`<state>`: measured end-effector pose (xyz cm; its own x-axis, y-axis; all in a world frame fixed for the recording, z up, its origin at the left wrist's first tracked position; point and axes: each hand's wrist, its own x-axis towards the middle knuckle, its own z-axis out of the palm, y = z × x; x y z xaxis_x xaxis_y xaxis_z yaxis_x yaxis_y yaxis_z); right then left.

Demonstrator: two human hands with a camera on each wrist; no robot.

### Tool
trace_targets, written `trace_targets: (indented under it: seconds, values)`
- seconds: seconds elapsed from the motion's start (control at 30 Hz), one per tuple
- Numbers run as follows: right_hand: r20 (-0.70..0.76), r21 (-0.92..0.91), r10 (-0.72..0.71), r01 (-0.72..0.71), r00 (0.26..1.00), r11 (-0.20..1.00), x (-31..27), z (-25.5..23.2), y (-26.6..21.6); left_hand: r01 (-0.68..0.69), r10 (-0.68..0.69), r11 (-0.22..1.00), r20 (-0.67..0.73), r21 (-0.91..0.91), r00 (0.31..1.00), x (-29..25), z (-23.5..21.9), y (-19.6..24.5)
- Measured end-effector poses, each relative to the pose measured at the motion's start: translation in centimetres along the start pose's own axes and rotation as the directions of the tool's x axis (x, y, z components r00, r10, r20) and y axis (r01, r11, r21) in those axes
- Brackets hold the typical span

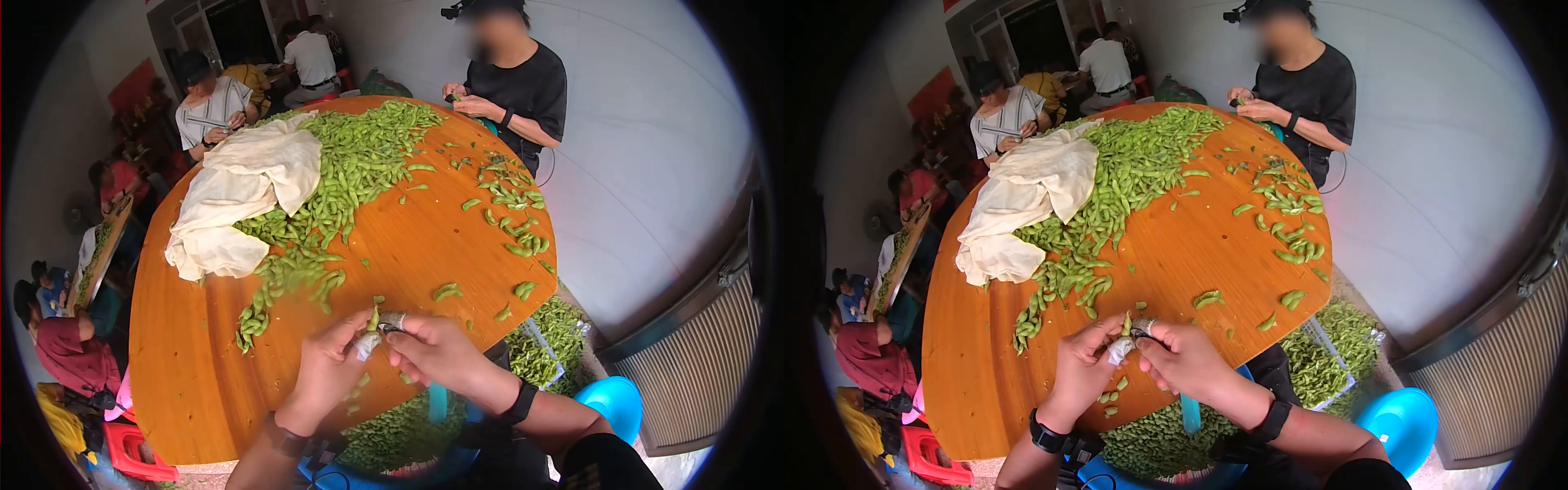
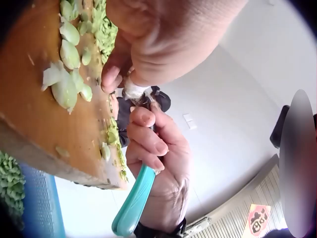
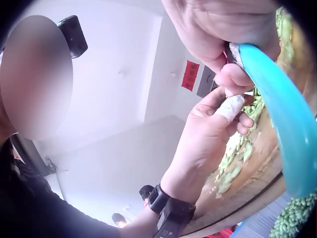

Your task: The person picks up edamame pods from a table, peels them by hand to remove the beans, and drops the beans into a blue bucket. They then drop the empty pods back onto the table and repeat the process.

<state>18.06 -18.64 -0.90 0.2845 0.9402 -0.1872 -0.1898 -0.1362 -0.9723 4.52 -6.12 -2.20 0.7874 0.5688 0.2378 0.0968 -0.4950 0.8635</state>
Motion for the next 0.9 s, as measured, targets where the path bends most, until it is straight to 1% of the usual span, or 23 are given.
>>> trace_targets:
  seconds: [0.03, 0.1, 0.13, 0.2, 0.23, 0.3, 0.37, 0.43, 0.5, 0.53, 0.57, 0.6, 0.63, 0.67, 0.7, 0.73, 0.77, 0.8, 0.83, 0.87, 0.9]
  values:
    - [0.003, -0.007, 0.012, -0.012, 1.0, 1.0, -0.2, 0.0, -0.1, 0.0, 0.0, 1.0, 0.0, -0.004, 1.0, -0.1, 0.2, 0.1]
    - [0.008, -0.018, 0.025, -0.025, 1.0, 1.0, -0.2, 0.2, 0.0, 0.087, -0.087, 0.996, -0.011, -0.005, 0.996, -0.5, 0.3, 0.4]
    - [-0.005, 0.001, 0.015, -0.015, 1.0, 1.0, -0.2, 0.3, 0.2, 0.087, -0.087, 0.996, -0.014, -0.007, 0.996, -0.6, 0.4, 0.5]
    - [-0.016, 0.016, 0.004, -0.004, 1.0, 1.0, -0.1, 0.6, 0.4, 0.026, -0.024, 0.999, -0.051, 0.046, 0.998, -0.8, 0.4, 0.4]
    - [-0.028, 0.008, -0.024, 0.024, 0.999, 1.0, -0.2, 0.7, 0.4, 0.025, -0.023, 0.999, -0.055, 0.043, 0.998, -0.9, 0.4, 0.3]
    - [-0.041, -0.002, -0.051, 0.051, 0.998, 0.999, -0.2, 1.0, 0.8, -0.048, 0.05, 0.999, -0.076, 0.024, 0.996, -1.0, 0.5, 0.0]
    - [-0.104, -0.049, -0.199, 0.195, 0.974, 0.98, 0.1, 1.5, 1.5, -0.061, 0.063, 0.998, -0.078, 0.022, 0.995, -1.1, 0.5, 0.0]
    - [-0.087, -0.033, -0.181, 0.179, 0.98, 0.983, 0.6, 1.2, 1.7, -0.075, 0.077, 0.997, -0.078, 0.022, 0.994, -1.2, 0.4, -0.1]
    - [-0.079, -0.017, -0.163, 0.163, 0.983, 0.987, 0.6, 0.9, 1.5, -0.013, 0.009, 0.995, -0.039, -0.102, 0.999, -1.1, 0.5, -0.6]
    - [-0.041, 0.078, -0.081, 0.084, 0.996, 0.993, 0.6, 0.7, 1.1, -0.015, 0.012, 0.994, -0.035, -0.105, 0.999, -1.0, 0.3, -0.7]
    - [0.006, 0.169, -0.003, 0.002, 1.0, 0.986, 0.7, 0.5, 0.8, 0.05, -0.051, 0.977, 0.001, -0.206, 0.999, -1.0, 0.1, -0.8]
    - [0.003, 0.169, -0.001, 0.001, 1.0, 0.986, 0.8, 0.4, 0.7, 0.119, -0.112, 0.946, 0.042, -0.3, 0.993, -1.0, -0.1, -0.8]
    - [0.012, 0.211, 0.016, -0.018, 1.0, 0.977, 0.9, 0.2, 0.7, 0.121, -0.113, 0.946, 0.044, -0.302, 0.993, -0.9, -0.1, -0.9]
    - [0.022, 0.252, 0.033, -0.037, 0.999, 0.967, 1.0, 0.1, 0.7, 0.117, -0.109, 0.929, 0.044, -0.35, 0.993, -0.7, 0.0, -0.9]
    - [0.018, 0.252, 0.035, -0.038, 0.999, 0.967, 1.0, 0.2, 0.9, 0.114, -0.104, 0.91, 0.045, -0.399, 0.994, -0.7, 0.1, -0.9]
    - [-0.003, 0.228, -0.013, 0.013, 1.0, 0.974, 1.0, 0.3, 1.1, 0.112, -0.101, 0.909, 0.049, -0.402, 0.994, -0.7, 0.2, -0.8]
    - [-0.022, 0.202, -0.063, 0.066, 0.998, 0.977, 1.0, 0.5, 1.2, 0.06, -0.058, 0.988, 0.018, -0.142, 0.998, -0.7, 0.3, -0.6]
    - [-0.025, 0.199, -0.065, 0.069, 0.998, 0.978, 1.0, 0.7, 1.4, 0.008, -0.008, 0.991, -0.003, 0.13, 1.0, -0.8, 0.3, -0.4]
    - [-0.069, 0.094, -0.095, 0.101, 0.993, 0.99, 0.9, 0.9, 1.5, 0.004, -0.003, 0.992, -0.003, 0.129, 1.0, -0.8, 0.2, -0.3]
    - [-0.109, -0.015, -0.131, 0.13, 0.985, 0.991, 1.0, 1.0, 1.5, -0.124, 0.138, 0.945, -0.027, 0.302, 0.99, -0.8, 0.1, -0.2]
    - [-0.113, -0.02, -0.136, 0.134, 0.984, 0.991, 1.0, 1.1, 1.3, -0.237, 0.28, 0.853, -0.026, 0.465, 0.96, -0.7, 0.1, -0.1]
